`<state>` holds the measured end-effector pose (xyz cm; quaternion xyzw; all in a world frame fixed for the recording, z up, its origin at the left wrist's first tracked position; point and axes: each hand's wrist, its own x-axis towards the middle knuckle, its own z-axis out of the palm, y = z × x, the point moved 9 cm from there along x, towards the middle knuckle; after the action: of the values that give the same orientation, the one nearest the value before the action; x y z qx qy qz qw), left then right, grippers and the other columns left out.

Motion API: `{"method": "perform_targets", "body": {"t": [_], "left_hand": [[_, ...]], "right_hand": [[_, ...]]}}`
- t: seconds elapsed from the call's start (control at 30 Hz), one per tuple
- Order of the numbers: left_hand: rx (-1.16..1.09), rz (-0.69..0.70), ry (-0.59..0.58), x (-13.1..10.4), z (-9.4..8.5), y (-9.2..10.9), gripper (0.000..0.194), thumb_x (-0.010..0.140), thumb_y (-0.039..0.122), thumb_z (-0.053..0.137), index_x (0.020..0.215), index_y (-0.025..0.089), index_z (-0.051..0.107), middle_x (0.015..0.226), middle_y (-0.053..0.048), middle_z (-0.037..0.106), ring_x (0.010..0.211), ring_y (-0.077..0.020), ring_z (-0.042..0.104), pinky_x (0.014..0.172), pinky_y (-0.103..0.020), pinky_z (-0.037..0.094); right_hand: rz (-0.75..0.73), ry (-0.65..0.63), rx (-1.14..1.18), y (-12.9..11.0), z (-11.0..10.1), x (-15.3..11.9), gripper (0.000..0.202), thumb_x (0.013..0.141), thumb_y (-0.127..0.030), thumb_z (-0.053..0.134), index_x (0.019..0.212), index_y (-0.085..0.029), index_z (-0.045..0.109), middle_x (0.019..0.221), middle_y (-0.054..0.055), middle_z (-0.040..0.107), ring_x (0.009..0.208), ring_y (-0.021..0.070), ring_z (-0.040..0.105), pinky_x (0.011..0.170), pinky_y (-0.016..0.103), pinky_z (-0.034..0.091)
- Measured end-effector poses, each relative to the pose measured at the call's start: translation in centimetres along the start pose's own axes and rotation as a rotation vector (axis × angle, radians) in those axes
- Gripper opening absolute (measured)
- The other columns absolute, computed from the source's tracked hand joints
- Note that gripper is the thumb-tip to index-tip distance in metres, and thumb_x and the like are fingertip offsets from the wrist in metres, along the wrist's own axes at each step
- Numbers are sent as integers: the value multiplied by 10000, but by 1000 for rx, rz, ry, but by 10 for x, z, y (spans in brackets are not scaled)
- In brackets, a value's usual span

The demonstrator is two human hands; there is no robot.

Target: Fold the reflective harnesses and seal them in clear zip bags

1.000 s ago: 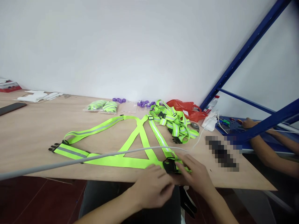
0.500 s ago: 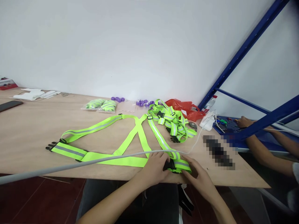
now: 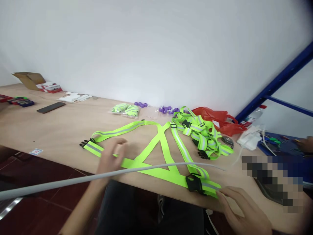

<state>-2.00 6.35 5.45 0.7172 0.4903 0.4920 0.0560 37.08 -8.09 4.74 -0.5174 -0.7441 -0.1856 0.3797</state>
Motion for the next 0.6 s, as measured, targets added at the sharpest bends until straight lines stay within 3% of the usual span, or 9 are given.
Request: {"method": "perform_targets", "body": {"t": [0.1,0.17,0.2,0.27,0.37,0.6], "left_hand": [[384,-259,80,1,-80,-97,249,917,338,485,1070,207,631,1064,-85,697,1007,-285,657,932,-412,503],[551,-458,43,-5,-115,-151,350,885,360,468,1145,190,627,1137,-108,680,1066,-332,636,963,-458,480],[573,-522,-3,-6,-124,-171,385,869,379,474,1153,173,632,1156,-119,680,1074,-352,634,961,-468,477],[574,-615,-101,-8,-130,-200,426,835,450,504,1079,144,674,1093,-144,710,1045,-390,647,901,-460,495],[531,-703,-226,-6,-120,-221,496,770,594,549,948,168,729,963,-144,749,974,-392,680,787,-410,509],[438,-773,-387,-4,-99,-231,512,632,677,631,814,204,701,896,-97,762,879,-328,696,651,-323,459]], "right_hand": [[-90,-28,20,-13,13,9,158,961,-321,607,850,-233,676,746,20,721,660,174,696,694,284,530],[-110,-34,24,-16,20,11,182,978,-334,582,861,-230,675,749,20,727,660,174,701,706,284,534],[-117,-43,28,-17,24,11,191,987,-340,570,872,-227,672,751,21,730,660,173,703,710,284,536],[-127,-63,38,-18,30,11,209,999,-355,551,886,-224,669,756,21,733,658,171,705,709,282,539],[-117,-89,47,-17,38,11,237,1007,-377,541,882,-222,668,761,23,735,649,169,708,708,278,545],[-163,-83,77,-23,48,11,249,1018,-356,523,869,-220,668,738,25,734,644,165,717,706,261,559]]}}
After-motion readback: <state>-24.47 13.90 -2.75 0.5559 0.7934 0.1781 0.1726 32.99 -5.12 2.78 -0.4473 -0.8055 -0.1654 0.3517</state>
